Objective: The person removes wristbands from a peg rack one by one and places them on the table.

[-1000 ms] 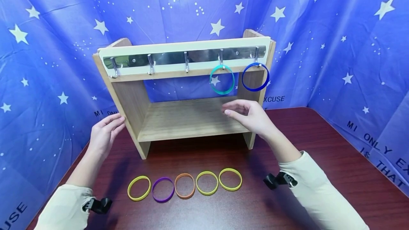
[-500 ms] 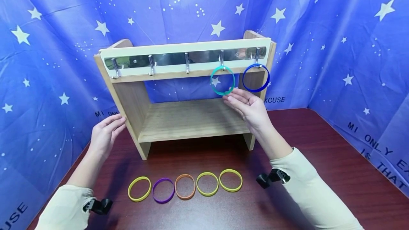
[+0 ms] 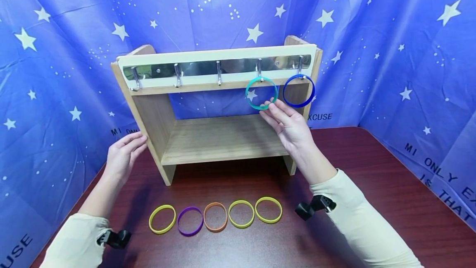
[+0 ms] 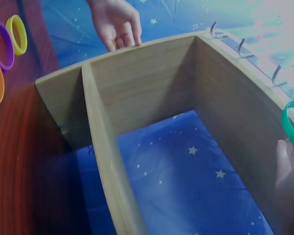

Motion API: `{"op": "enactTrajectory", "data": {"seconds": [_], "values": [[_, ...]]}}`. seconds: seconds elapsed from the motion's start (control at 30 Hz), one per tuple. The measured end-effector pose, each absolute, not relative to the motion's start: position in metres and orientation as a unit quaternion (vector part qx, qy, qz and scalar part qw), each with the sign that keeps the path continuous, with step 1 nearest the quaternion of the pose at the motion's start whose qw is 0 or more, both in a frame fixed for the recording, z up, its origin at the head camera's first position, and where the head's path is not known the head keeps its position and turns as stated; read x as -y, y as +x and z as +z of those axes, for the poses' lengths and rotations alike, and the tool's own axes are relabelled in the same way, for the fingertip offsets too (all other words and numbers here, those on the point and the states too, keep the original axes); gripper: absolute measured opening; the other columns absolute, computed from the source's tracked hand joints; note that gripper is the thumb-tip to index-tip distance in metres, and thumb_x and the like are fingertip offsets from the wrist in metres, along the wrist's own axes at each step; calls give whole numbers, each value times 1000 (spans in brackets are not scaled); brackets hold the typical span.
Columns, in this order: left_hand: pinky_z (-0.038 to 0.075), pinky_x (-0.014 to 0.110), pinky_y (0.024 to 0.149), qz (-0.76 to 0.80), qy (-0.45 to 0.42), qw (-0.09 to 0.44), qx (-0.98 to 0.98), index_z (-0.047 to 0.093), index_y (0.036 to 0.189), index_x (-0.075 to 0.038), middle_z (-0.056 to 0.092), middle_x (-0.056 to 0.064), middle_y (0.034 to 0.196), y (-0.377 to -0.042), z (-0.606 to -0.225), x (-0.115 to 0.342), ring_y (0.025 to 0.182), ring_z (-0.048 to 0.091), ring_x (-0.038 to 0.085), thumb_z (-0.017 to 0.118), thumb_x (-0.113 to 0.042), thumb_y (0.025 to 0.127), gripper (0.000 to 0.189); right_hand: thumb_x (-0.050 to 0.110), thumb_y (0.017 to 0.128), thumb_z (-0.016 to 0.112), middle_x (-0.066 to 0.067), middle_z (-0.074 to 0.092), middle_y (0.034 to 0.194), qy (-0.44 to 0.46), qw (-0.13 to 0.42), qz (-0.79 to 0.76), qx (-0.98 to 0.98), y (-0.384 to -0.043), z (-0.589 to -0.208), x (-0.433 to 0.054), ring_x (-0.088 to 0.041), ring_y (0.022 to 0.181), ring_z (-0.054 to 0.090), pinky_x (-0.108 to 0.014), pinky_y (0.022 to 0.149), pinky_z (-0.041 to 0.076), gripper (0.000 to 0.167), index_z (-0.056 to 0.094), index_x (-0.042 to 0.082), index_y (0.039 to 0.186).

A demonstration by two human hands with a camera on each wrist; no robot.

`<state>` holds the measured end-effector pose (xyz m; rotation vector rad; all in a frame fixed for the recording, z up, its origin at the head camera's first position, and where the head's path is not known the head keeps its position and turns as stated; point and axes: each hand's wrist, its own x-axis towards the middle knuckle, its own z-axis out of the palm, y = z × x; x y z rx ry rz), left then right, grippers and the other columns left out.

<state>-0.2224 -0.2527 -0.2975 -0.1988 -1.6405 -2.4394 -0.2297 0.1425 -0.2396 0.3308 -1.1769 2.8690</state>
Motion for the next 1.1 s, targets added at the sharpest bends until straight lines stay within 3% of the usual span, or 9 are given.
{"op": "enactTrajectory", "data": {"seconds": [0.5, 0.87, 1.1], "values": [[58, 16, 77, -823, -72, 99, 555, 72, 84, -12, 72, -5, 86, -223, -298, 253, 84, 69, 4, 53, 8, 92, 28, -4, 91, 56, -8, 71, 85, 62, -81, 957, 272, -225, -232, -146, -17, 84, 72, -30, 81, 61, 11, 62, 5, 95], [58, 15, 77, -819, -71, 98, 561, 72, 83, -13, 72, -5, 86, -222, -299, 254, 83, 69, 3, 54, 6, 92, 29, 0, 92, 57, -9, 69, 91, 51, -114, 957, 263, -212, -227, -145, -17, 90, 70, -27, 99, 54, 25, 52, 9, 115], [58, 15, 77, -820, -73, 97, 559, 72, 83, -13, 72, -5, 85, -223, -299, 254, 82, 69, 3, 53, 7, 92, 29, 0, 93, 55, -9, 70, 89, 61, -128, 956, 257, -205, -228, -149, -18, 90, 71, -27, 94, 57, 11, 64, 6, 96]]}}
